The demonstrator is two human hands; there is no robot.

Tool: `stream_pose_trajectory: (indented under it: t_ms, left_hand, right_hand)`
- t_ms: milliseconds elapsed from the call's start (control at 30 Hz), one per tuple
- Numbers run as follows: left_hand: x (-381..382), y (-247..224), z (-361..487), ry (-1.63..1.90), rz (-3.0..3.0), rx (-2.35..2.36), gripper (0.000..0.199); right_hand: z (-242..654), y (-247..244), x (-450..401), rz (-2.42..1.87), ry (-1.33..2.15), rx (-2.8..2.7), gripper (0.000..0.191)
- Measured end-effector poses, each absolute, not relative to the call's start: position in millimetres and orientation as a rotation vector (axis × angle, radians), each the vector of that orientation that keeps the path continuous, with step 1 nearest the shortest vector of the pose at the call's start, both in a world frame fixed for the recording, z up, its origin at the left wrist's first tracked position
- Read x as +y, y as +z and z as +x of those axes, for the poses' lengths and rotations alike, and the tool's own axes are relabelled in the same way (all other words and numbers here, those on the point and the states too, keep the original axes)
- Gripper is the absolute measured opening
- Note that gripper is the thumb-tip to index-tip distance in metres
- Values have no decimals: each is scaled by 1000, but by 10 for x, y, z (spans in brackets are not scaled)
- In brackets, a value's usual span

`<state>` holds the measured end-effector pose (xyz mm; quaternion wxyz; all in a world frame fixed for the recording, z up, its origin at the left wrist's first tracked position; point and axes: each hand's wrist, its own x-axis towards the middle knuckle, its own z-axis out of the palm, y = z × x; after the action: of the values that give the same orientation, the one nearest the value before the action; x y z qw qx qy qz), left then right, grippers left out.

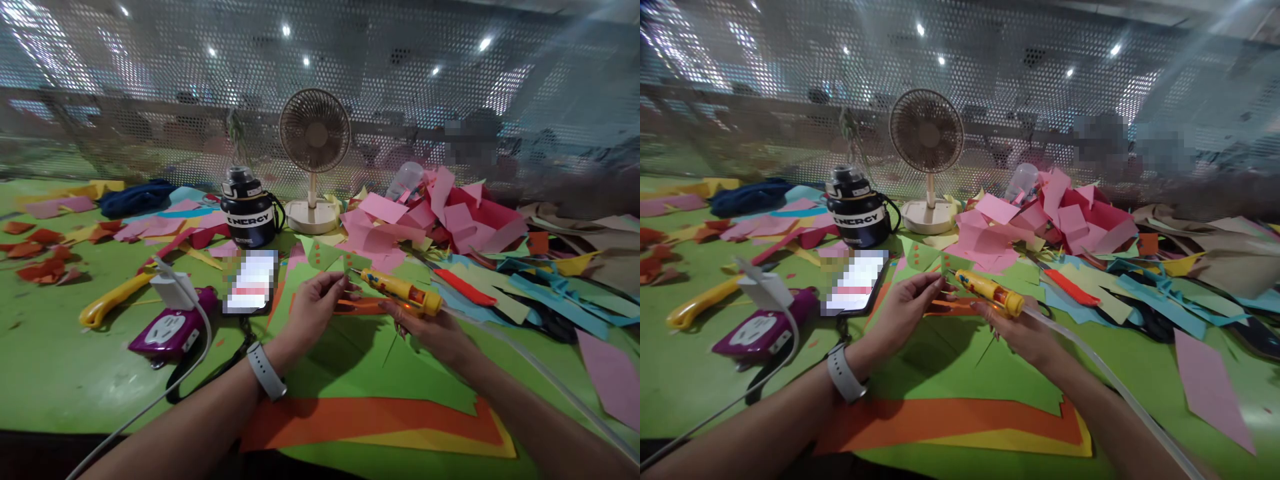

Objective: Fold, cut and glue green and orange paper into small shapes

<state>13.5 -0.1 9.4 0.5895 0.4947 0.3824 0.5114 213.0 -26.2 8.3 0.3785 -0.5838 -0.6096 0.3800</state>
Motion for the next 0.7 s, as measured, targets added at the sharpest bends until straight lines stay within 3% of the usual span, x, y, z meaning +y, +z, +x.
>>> stream_pose_trajectory:
  t_ms: [700]
  left_hand:
    - [-10, 103, 131, 1180, 1146, 888, 9]
  right_hand:
    - [2142, 89, -269, -1509, 960, -1603, 33]
